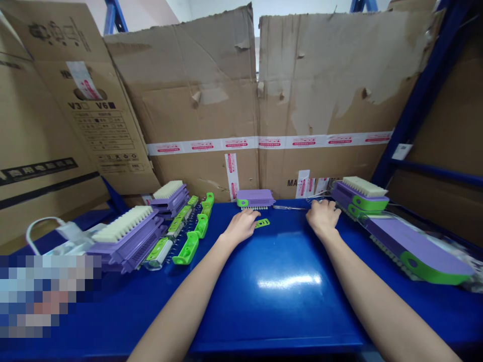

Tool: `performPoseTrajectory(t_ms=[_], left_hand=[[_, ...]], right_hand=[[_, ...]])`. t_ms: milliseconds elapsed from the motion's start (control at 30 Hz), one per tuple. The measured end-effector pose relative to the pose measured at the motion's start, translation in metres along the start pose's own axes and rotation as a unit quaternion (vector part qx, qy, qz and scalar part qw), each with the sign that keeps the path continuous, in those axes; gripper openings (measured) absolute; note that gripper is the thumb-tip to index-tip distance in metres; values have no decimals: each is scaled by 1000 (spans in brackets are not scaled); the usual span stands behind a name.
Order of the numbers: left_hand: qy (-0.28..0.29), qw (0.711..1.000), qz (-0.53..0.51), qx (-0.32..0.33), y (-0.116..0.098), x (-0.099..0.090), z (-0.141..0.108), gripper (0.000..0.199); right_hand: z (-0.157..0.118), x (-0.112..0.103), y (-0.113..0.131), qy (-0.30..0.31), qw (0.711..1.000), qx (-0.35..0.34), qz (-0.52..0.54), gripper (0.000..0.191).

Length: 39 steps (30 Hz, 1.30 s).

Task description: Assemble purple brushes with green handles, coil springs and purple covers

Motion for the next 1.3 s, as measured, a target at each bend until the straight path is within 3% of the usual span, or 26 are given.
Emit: performPoseTrajectory(t_ms=[167, 467, 667, 800, 900, 1033, 1167, 1300], left_hand=[[30, 999, 19, -7, -2, 5, -1, 36], [26, 998, -55, -8, -5, 6, 3, 22], [2, 997, -76, -9, -5, 1, 3, 16], [0, 996, -83, -32, -3, 1, 5, 9], [3, 995, -90, -40, -2, 3, 5, 11], [2, 997, -71, -40, -2, 3, 3, 26], [0, 999, -36, -30, -6, -1, 2, 35], [-31, 999, -29, -14, -15, -11, 3, 34]], right_hand=[[0, -3, 3, -15, 999, -16, -26, 28], [1, 9, -4, 54, 998, 15, -18, 28], [6, -22, 22, -39, 993, -69, 83, 49], [-8, -39, 56, -79, 953, -161, 243, 48], [-28, -39, 87, -54, 901, -235, 362, 42], [-51, -32, 120, -11, 848, -299, 437, 45], [-54, -22, 123, 4, 838, -287, 465, 55], [-43, -10, 111, 34, 828, -207, 520, 48]])
Point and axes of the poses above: each hand's wrist, its own z-axis towards the middle knuckle, its own x-axis out of the palm, y = z × x, the point moved 8 cm from there along z, towards the middle knuckle, and after that the axes turned 1 degree about z, right-handed, at the moved point
